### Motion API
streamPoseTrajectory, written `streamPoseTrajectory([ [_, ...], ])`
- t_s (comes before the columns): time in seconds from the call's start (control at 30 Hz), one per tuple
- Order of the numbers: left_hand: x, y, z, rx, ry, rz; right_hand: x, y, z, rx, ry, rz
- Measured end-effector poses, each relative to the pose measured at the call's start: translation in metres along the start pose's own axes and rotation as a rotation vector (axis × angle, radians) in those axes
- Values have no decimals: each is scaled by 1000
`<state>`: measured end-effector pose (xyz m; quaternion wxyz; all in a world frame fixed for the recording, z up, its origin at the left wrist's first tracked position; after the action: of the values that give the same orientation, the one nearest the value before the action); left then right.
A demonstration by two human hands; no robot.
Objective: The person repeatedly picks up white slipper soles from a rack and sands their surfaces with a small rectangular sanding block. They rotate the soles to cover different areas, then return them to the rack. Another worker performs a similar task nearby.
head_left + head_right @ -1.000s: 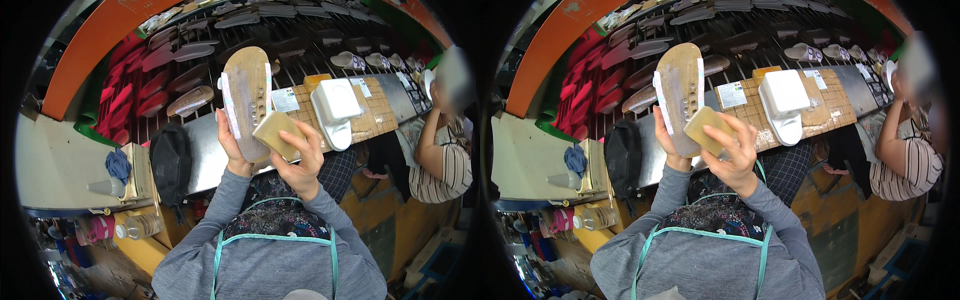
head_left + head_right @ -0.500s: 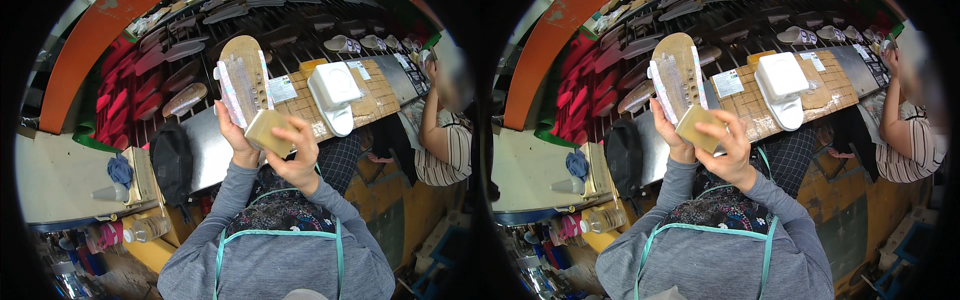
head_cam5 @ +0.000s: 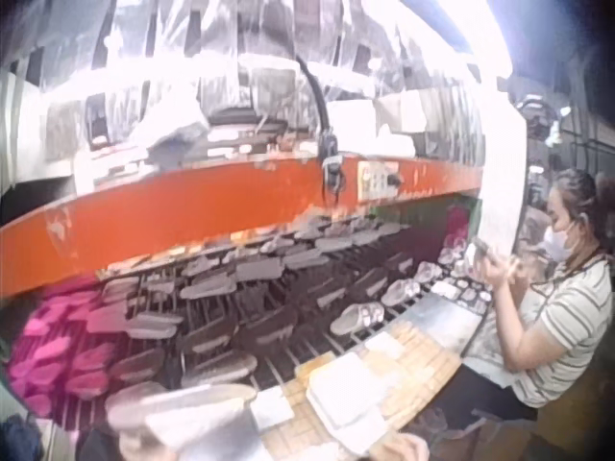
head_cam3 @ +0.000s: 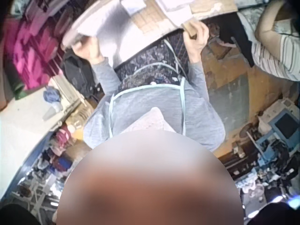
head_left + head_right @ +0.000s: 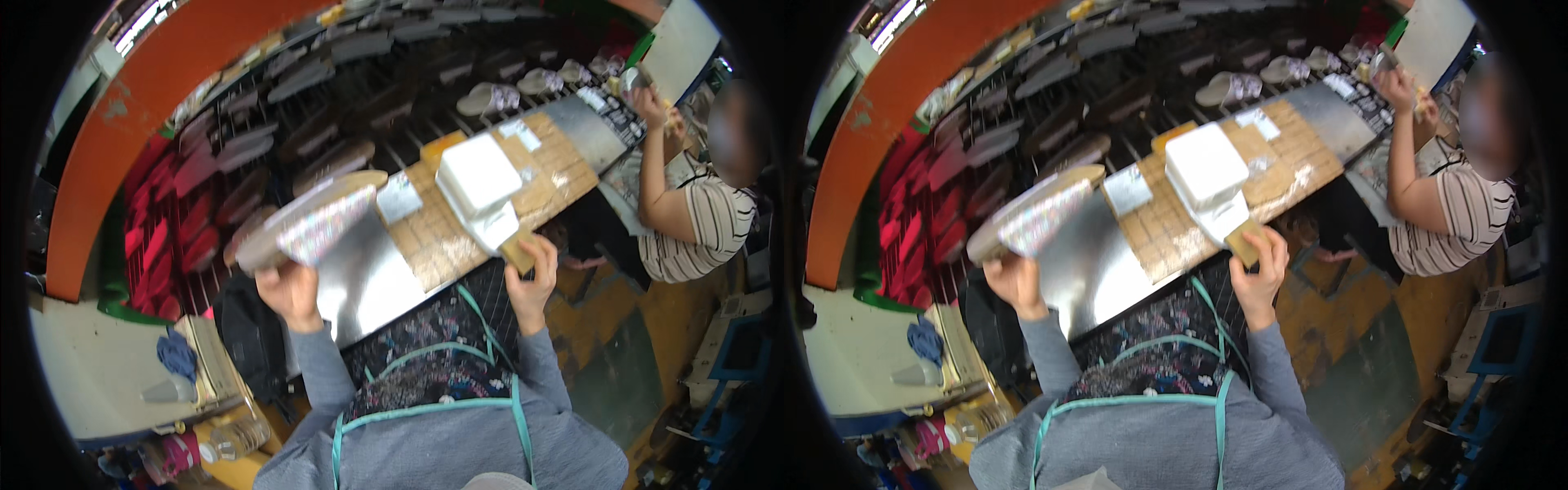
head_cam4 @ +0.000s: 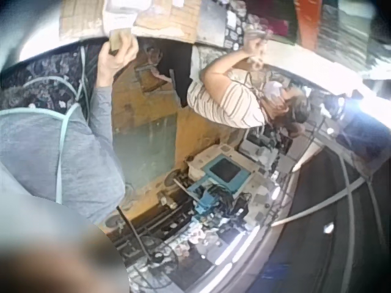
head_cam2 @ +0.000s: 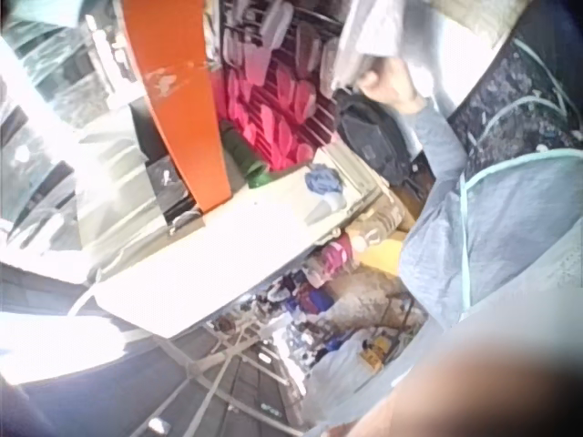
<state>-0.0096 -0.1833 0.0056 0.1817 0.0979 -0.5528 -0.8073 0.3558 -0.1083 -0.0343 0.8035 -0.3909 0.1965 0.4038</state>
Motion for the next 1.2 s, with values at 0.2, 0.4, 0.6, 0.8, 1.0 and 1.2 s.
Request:
streamPoseTrajectory([
  [0.2, -3, 6, -6, -213, -69, -4, 3, -4, -6, -78, 33, -72],
  [0.4, -30, 28, 13, 279, -205, 74, -10, 0, 11, 44, 672, 1237],
  [0.6, -74, 18, 23, 453, -342, 433, -92, 16, 30, -431, 247, 1275],
  [0.8, -70, -7, 11, 475, -307, 589, -139, 27, 22, -650, -552, 450],
  [1.0, -64, 14, -10, 557, -333, 706, -135, 39, 18, -785, -280, 857],
  [1.2, -76, 35, -16, 462, -345, 720, -134, 66, 38, -480, -356, 766],
])
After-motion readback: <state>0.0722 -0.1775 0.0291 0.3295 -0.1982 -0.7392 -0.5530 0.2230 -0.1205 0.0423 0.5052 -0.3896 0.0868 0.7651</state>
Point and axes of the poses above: each hand's wrist, its own z-axis towards the middle knuckle, its own y-axis out of the palm, x = y × z, the point moved 1 cm from there along z, towards the middle knuckle, and after that the axes turned 4 degrees about -x, right-handed, at the moved point
